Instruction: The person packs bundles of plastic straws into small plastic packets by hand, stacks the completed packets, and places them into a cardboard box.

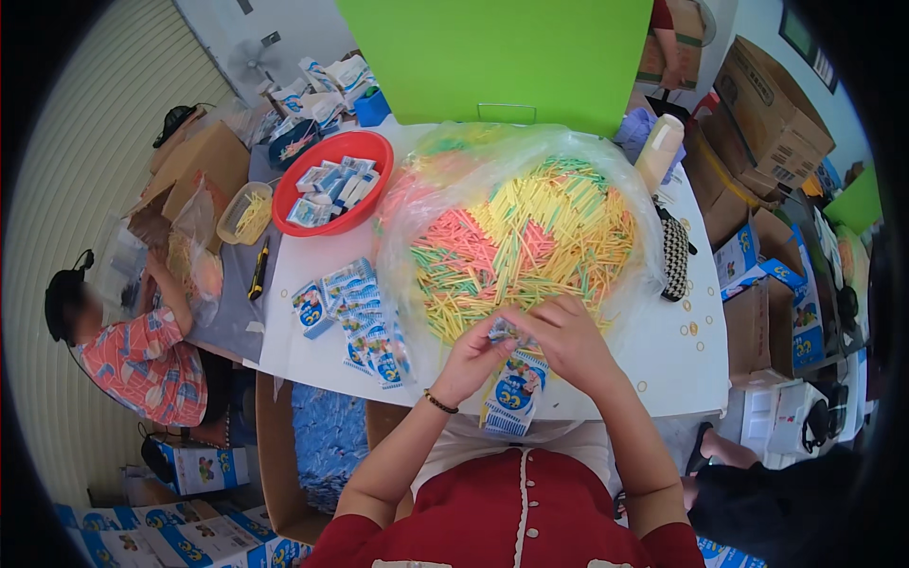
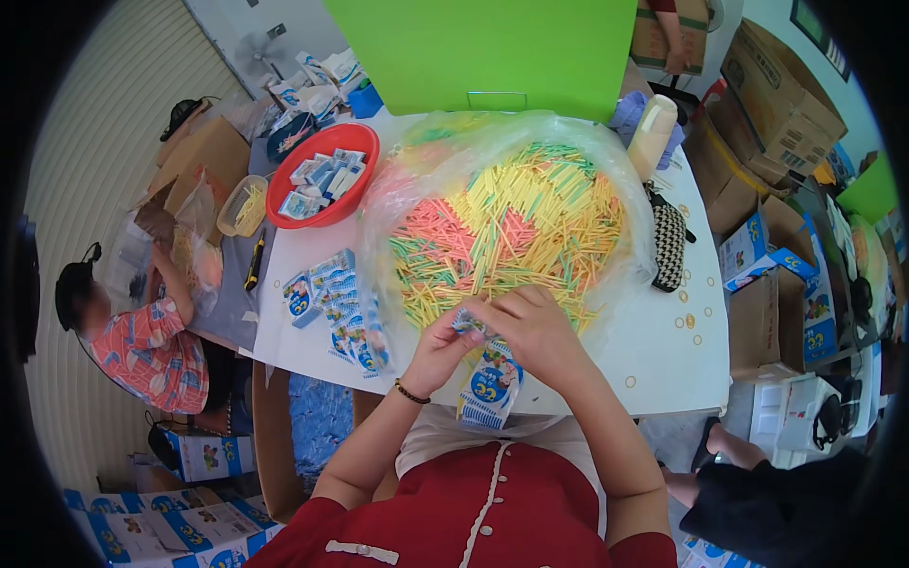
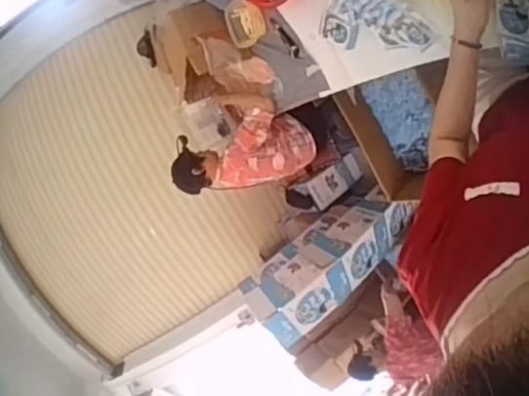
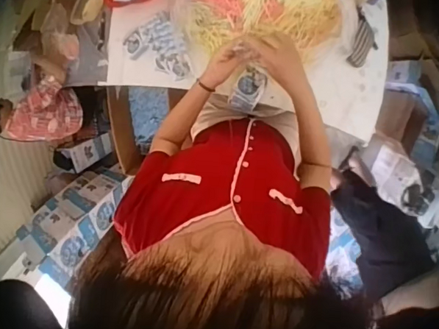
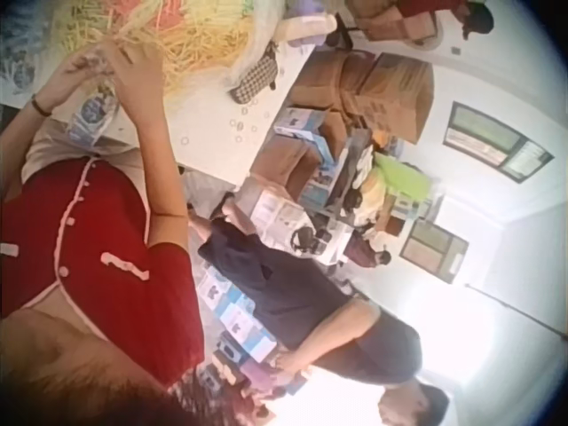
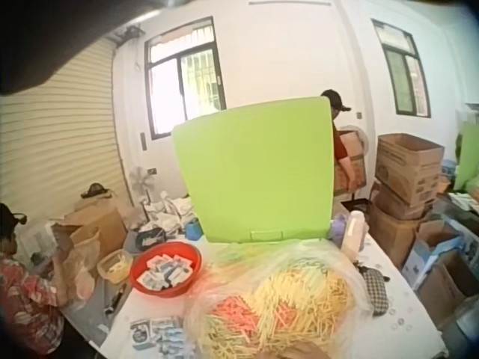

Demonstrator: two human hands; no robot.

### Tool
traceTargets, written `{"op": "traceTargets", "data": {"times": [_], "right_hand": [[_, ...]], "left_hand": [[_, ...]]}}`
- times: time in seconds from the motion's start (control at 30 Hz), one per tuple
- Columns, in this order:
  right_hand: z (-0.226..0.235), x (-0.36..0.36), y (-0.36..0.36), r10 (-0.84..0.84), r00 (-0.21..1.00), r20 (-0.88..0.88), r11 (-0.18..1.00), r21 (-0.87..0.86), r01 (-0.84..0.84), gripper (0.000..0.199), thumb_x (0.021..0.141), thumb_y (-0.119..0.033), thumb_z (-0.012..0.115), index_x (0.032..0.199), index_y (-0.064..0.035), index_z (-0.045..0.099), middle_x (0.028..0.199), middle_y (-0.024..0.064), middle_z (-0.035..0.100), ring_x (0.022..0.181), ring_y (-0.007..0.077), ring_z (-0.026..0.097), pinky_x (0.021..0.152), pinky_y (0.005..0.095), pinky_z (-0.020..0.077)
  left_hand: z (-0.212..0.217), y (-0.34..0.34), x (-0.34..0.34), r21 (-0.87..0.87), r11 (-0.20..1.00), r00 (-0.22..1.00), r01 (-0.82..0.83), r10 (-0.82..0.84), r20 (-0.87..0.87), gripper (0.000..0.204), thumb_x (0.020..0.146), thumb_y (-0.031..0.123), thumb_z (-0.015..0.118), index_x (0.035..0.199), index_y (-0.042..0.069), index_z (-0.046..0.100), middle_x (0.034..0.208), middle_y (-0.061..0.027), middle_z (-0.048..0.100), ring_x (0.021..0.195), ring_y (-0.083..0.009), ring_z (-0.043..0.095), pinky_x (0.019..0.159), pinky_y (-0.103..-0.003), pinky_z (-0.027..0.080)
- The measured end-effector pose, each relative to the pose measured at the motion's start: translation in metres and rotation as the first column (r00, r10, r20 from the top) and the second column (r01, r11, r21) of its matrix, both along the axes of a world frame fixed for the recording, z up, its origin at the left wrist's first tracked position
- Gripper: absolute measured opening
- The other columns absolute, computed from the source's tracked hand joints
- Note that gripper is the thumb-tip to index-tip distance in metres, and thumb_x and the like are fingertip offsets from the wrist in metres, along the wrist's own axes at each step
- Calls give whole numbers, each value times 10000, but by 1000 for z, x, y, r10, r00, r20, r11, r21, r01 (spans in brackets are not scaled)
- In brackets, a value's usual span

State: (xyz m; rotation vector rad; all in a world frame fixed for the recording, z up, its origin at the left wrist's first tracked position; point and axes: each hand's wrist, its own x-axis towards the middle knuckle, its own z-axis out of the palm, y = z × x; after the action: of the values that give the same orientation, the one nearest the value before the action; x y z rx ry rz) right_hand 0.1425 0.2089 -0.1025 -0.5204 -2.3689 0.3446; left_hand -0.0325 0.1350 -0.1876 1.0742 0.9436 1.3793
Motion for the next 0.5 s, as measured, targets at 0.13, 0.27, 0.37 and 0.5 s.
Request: {"op": "traceTargets", "data": {"times": [0.13, 0.27, 0.37, 0.5], "right_hand": [[2, -10, -6, -8, 999, -52, 999, -44, 6, 358, 754, -31, 636, 1096, -137, 645, 799, 36, 597, 788, 249, 559, 760, 369, 435], [-6, -25, -33, -18, 977, -215, 990, -138, -12, 335, 775, -5, 641, 1094, -106, 631, 828, 54, 635, 781, 261, 593, 715, 368, 463], [-11, -47, -65, 56, 952, -300, 971, -207, -122, 315, 795, 6, 638, 1097, -82, 620, 869, 71, 653, 794, 267, 612, 692, 364, 479], [-10, -72, -96, 218, 905, -365, 925, -219, -311, 282, 814, 25, 633, 1086, -42, 607, 968, 117, 653, 816, 272, 627, 714, 355, 502]], "left_hand": [[11, -17, -9, 102, 995, 1000, -11, 14, -24, 557, 887, -34, 602, 1402, 26, 399, 1293, -58, 534, 1207, -137, 483, 999, -278, 398], [26, -42, -26, 108, 993, 986, -48, 65, -154, 593, 828, -101, 636, 1366, 25, 421, 1322, -84, 512, 1213, -167, 483, 1023, -322, 390], [36, -72, -38, 194, 975, 989, -106, 125, -85, 504, 831, -85, 646, 1289, 21, 466, 1281, -93, 535, 1183, -168, 501, 999, -307, 409], [57, -139, -57, -8, 890, 889, -457, 456, -44, 304, 872, -35, 625, 1146, 16, 502, 1050, -78, 621, 1011, -153, 591, 887, -290, 481]]}}
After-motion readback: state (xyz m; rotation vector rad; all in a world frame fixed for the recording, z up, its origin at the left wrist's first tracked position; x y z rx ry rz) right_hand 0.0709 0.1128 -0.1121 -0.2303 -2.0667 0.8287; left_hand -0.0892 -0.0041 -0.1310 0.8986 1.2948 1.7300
